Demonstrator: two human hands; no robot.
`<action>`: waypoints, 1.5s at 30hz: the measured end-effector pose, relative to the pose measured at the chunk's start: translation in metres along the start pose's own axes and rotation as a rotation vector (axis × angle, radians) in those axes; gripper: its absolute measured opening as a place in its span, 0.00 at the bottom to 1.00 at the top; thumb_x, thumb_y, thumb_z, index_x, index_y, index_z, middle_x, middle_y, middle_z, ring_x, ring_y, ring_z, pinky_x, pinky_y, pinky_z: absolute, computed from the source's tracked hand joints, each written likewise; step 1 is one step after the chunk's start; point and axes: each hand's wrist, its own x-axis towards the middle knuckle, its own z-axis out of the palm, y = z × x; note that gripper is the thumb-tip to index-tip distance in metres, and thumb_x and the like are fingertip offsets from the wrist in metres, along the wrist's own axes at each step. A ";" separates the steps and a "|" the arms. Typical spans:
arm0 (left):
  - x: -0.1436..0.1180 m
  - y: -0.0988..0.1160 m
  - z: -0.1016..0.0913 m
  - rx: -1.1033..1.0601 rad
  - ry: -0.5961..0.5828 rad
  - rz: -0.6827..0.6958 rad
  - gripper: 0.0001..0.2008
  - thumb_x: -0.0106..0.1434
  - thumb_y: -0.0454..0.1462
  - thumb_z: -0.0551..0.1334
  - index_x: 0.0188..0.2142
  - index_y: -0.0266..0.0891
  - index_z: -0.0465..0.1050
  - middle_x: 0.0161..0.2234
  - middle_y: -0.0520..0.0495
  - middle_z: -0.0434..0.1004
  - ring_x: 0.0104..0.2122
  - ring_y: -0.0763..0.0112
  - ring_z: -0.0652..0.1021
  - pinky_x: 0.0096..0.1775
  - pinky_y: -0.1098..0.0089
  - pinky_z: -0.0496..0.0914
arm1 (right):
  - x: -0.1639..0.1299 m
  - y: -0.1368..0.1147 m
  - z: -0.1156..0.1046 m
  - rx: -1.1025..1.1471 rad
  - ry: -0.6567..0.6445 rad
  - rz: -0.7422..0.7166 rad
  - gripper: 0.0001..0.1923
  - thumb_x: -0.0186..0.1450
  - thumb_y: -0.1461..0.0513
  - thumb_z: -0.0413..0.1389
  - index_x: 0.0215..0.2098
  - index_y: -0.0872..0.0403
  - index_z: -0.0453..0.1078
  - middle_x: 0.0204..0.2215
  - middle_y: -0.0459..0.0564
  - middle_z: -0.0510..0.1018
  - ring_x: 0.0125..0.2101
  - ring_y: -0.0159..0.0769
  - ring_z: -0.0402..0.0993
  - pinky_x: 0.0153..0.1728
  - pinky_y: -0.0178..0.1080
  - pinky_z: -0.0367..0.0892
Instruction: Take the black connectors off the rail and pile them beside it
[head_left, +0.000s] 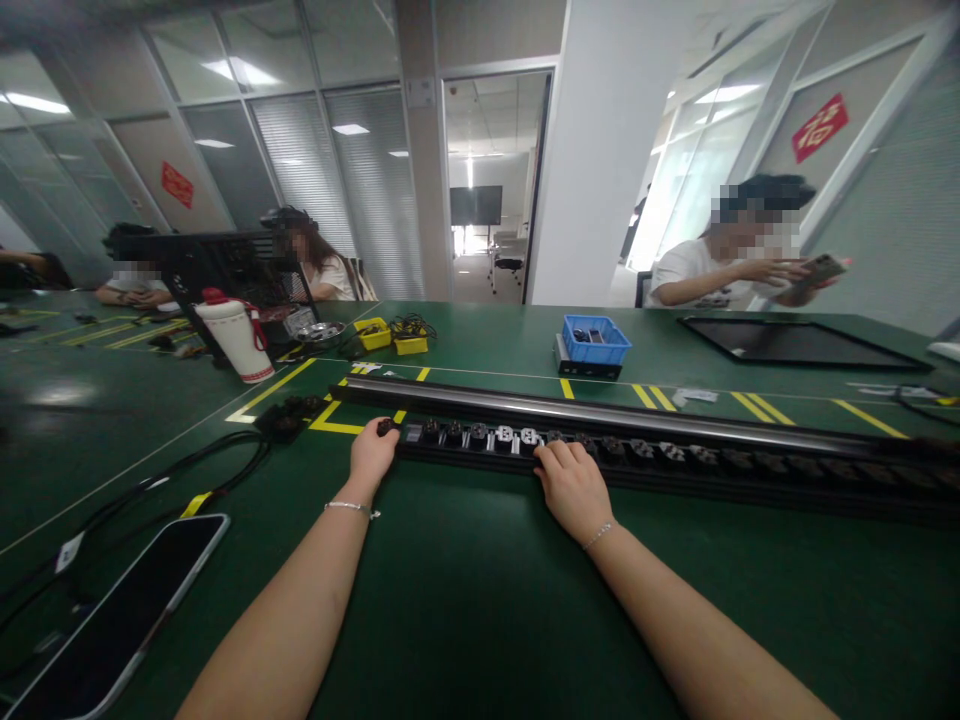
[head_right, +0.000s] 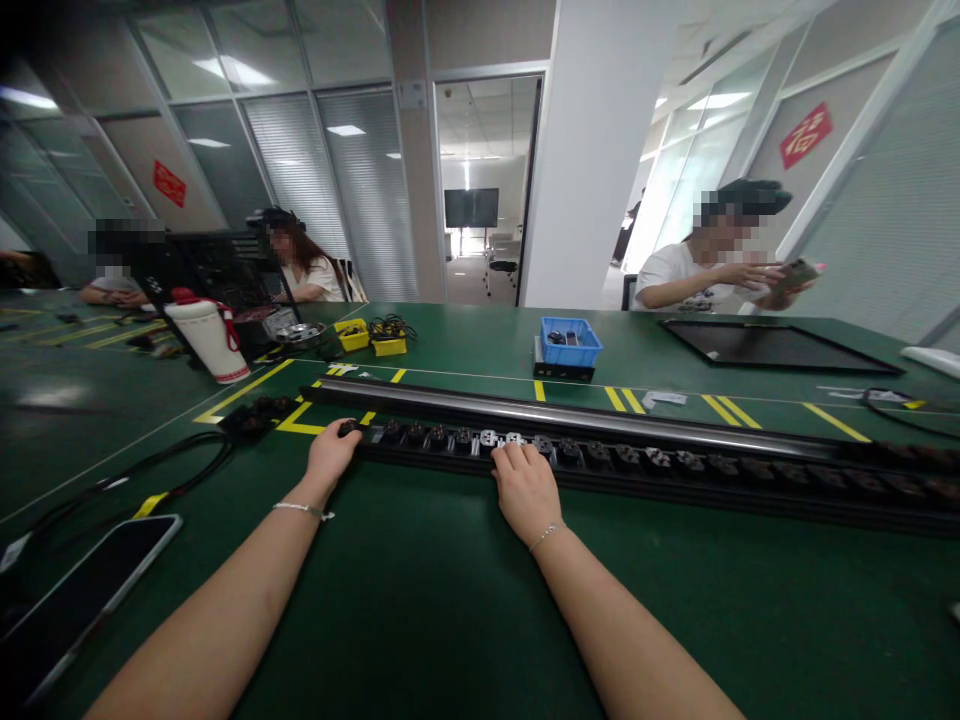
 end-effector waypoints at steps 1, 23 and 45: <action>0.002 -0.002 0.000 -0.003 0.002 -0.002 0.16 0.56 0.39 0.56 0.44 0.41 0.70 0.40 0.45 0.77 0.41 0.62 0.75 0.41 0.67 0.67 | 0.000 0.000 0.000 0.000 0.006 -0.004 0.09 0.63 0.63 0.50 0.41 0.55 0.67 0.38 0.52 0.70 0.37 0.40 0.59 0.39 0.39 0.55; 0.041 -0.049 -0.062 0.204 0.380 -0.255 0.25 0.53 0.49 0.58 0.48 0.41 0.70 0.51 0.33 0.66 0.49 0.41 0.66 0.44 0.47 0.65 | 0.000 0.002 0.003 0.011 0.065 -0.020 0.09 0.62 0.64 0.51 0.41 0.54 0.67 0.37 0.52 0.70 0.38 0.39 0.60 0.38 0.39 0.56; 0.044 -0.056 -0.060 0.084 0.328 -0.316 0.25 0.53 0.43 0.60 0.50 0.39 0.66 0.52 0.35 0.67 0.48 0.45 0.70 0.46 0.49 0.66 | -0.001 0.001 0.001 0.020 0.070 -0.015 0.09 0.62 0.64 0.51 0.41 0.54 0.67 0.38 0.52 0.70 0.38 0.39 0.60 0.39 0.39 0.57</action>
